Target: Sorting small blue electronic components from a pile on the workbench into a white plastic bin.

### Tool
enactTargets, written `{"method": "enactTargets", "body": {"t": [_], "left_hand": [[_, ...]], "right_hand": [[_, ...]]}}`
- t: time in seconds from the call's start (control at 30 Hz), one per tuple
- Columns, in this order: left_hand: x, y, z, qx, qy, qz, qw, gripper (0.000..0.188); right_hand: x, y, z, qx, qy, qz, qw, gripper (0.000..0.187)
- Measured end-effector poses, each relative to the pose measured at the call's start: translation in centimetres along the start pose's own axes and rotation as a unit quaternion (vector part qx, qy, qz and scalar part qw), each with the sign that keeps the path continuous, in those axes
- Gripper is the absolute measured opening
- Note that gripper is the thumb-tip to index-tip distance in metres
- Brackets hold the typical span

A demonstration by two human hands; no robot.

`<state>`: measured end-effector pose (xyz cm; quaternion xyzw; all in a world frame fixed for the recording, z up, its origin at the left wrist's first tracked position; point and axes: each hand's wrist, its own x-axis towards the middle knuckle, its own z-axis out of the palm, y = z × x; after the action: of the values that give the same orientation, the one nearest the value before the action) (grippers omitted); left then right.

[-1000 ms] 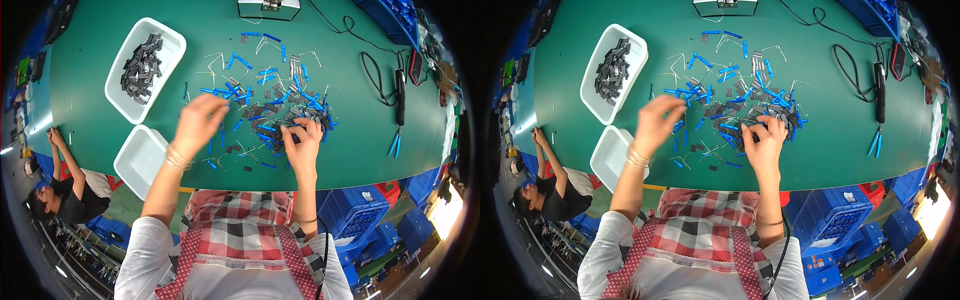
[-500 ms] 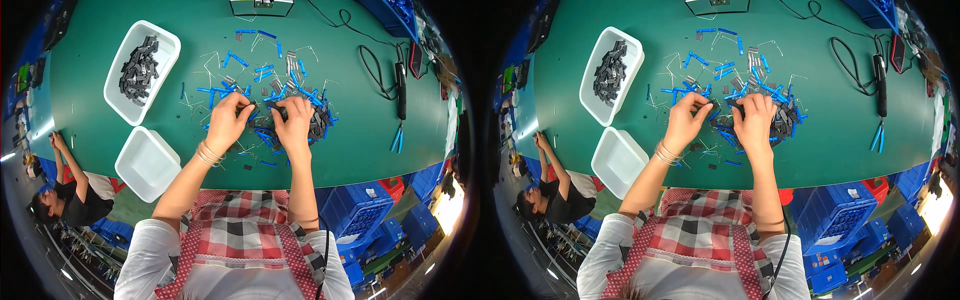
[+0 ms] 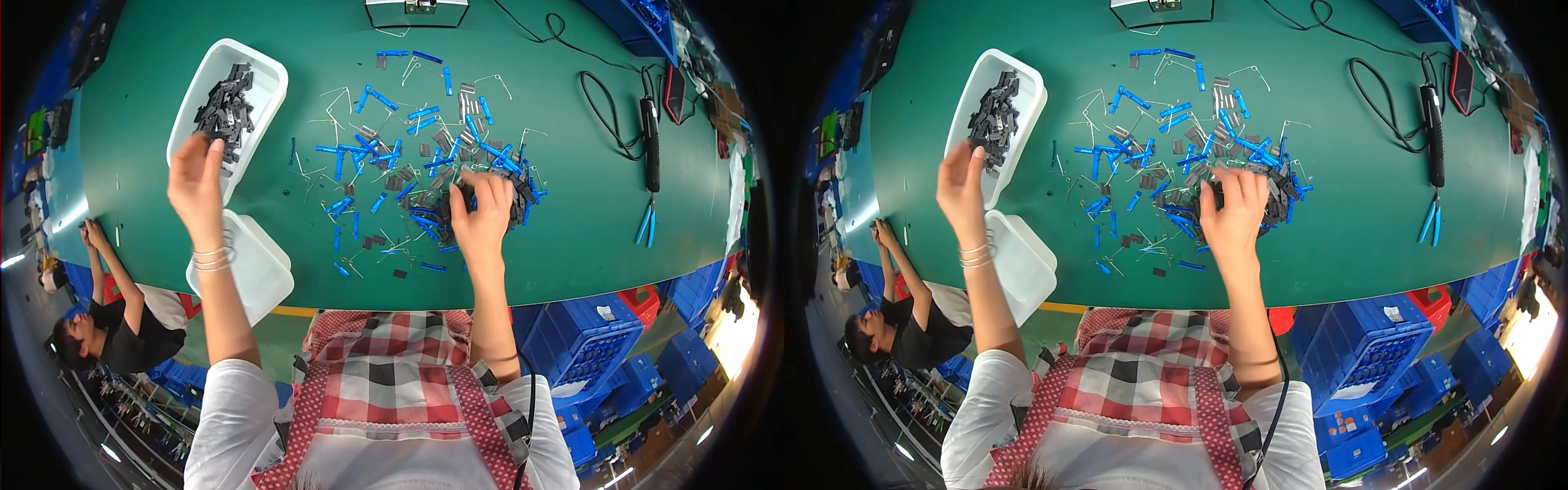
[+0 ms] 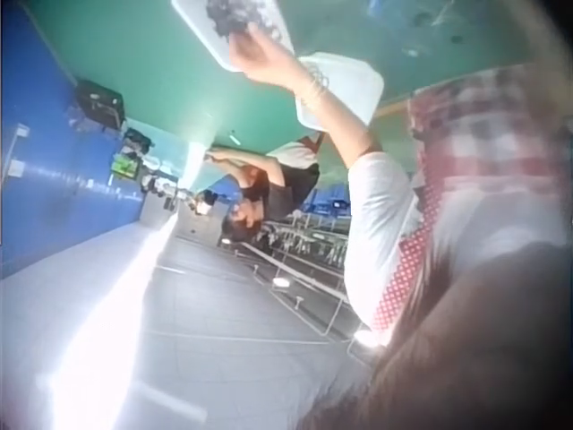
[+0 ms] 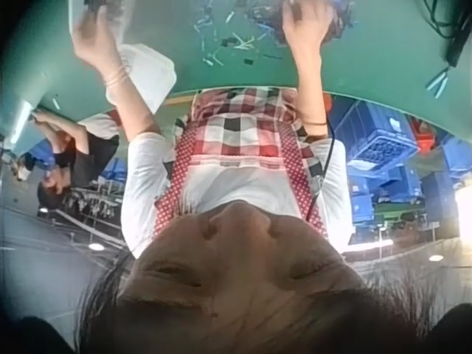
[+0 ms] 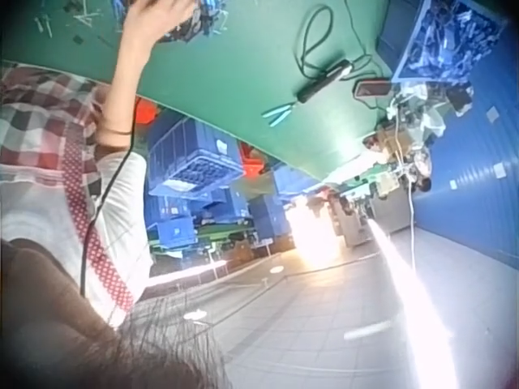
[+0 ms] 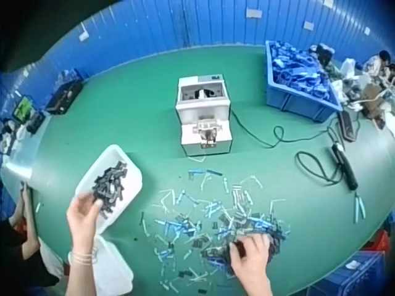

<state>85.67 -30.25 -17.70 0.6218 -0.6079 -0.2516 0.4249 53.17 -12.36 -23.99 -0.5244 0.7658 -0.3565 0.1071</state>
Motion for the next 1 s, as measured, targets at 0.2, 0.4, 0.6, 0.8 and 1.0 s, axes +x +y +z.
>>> {"method": "enactTargets", "body": {"t": [0.2,0.4,0.6,0.8,1.0], "left_hand": [[-1.8,2.8,2.8,0.186,-0.078,0.184,0.962,0.025],[-8.5,6.7,9.8,0.034,-0.297,0.135,0.945,0.018],[-11.1,7.6,16.5,-0.029,-0.389,0.196,0.900,0.023],[-11.7,8.3,21.0,0.053,-0.417,0.268,0.867,0.018],[-7.4,7.2,15.7,-0.019,-0.206,0.151,0.967,0.010]], "right_hand": [[0.6,-0.1,1.4,-0.068,-0.067,0.017,0.995,0.023],[-0.6,0.8,-1.0,0.031,0.033,0.059,0.997,0.015],[-0.5,2.1,-2.6,-0.061,0.045,0.062,0.995,0.016],[-0.2,2.8,-1.5,-0.079,0.032,0.062,0.994,0.023],[0.9,1.9,-2.2,-0.125,-0.047,0.064,0.989,0.029]]}}
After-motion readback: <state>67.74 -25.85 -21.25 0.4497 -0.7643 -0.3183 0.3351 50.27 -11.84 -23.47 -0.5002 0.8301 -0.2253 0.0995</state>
